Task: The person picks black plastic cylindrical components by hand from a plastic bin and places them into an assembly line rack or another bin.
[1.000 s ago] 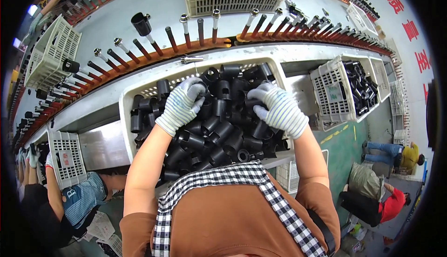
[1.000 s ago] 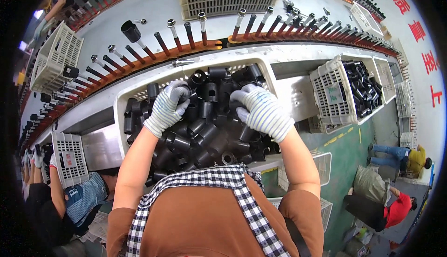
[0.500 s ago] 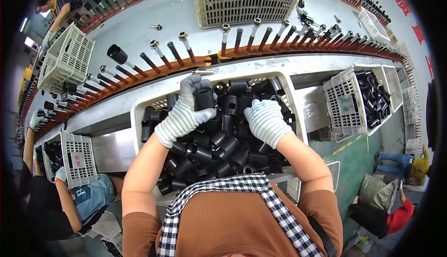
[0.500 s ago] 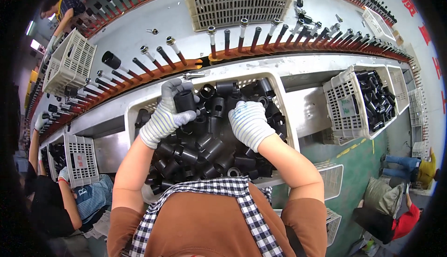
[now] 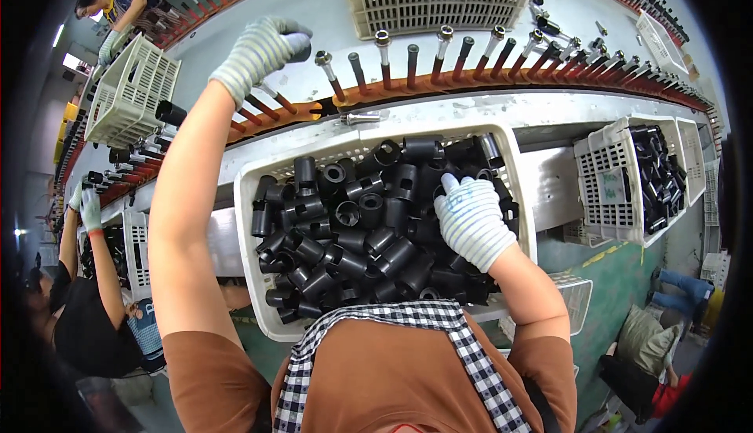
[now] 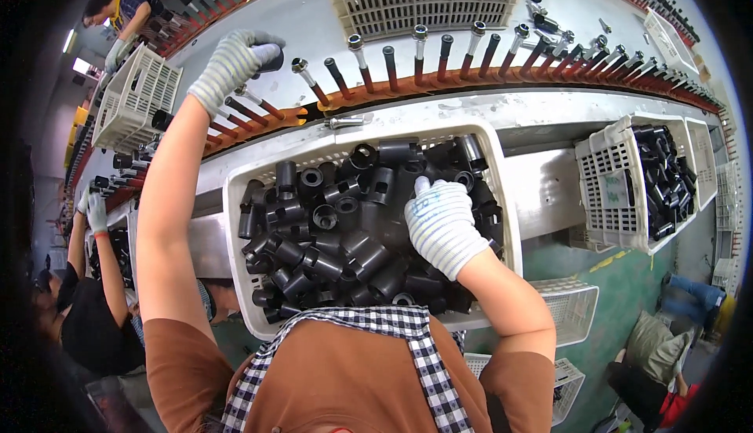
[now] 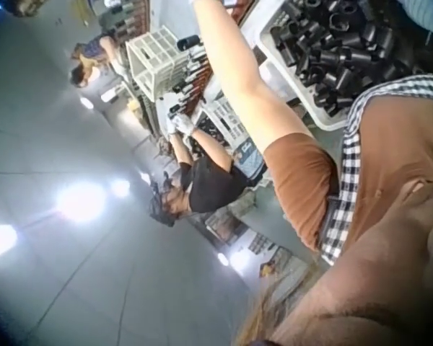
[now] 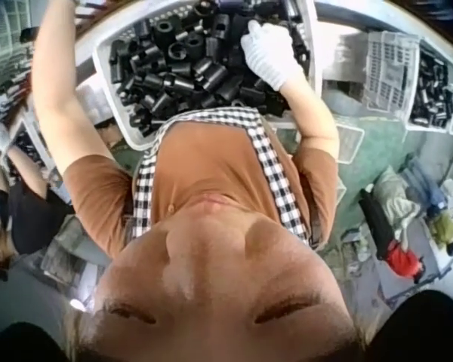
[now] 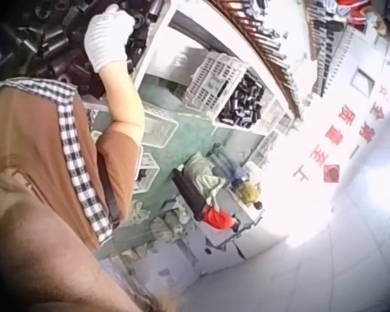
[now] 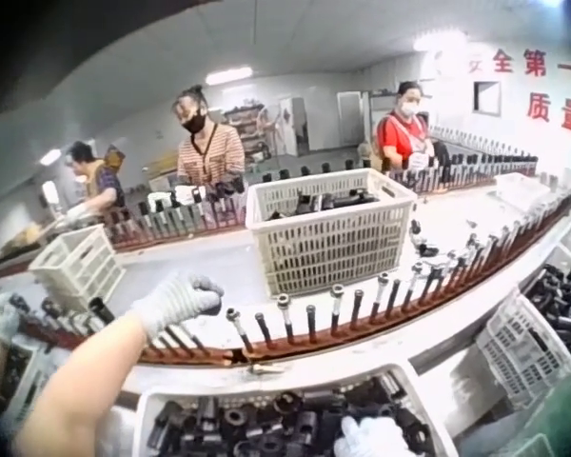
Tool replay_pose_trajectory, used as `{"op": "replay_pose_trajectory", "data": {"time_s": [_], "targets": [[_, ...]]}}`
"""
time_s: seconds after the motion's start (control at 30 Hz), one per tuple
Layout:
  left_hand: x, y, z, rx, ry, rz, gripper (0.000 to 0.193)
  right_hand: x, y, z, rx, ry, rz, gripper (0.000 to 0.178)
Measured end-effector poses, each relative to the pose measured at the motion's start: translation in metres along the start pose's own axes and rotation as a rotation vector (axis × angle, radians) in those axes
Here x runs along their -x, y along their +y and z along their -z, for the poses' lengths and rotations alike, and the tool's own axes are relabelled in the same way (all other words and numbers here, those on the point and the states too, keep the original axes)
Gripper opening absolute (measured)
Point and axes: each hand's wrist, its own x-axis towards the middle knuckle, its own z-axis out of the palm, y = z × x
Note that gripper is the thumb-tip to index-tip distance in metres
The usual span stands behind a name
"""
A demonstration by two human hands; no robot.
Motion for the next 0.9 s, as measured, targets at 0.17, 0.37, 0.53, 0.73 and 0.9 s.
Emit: {"op": "replay_pose_trajectory", "data": {"time_s": [0.17,0.37,0.53,0.73,0.9], "targets": [[-0.020,-0.004,0.003,-0.117,-0.022,0.231,0.034,0.004,0.007,0.001,-0.063,0.072,-0.015,0.016],[-0.020,-0.016,-0.009,-0.631,-0.027,0.172,0.033,-0.001,0.011,0.010,-0.089,0.019,-0.012,0.016],[-0.002,-0.039,0.010,-0.648,0.067,0.286,0.033,-0.016,-0.004,0.014,0.102,-0.167,0.014,0.020],[0.082,-0.050,-0.036,-0.604,0.637,-0.449,0.054,-0.014,0.008,0.013,0.157,-0.193,0.122,0.020],[0.161,0.032,-0.067,0.358,-0.050,-0.602,0.061,0.002,0.012,0.075,-0.131,0.147,0.198,0.016]]}}
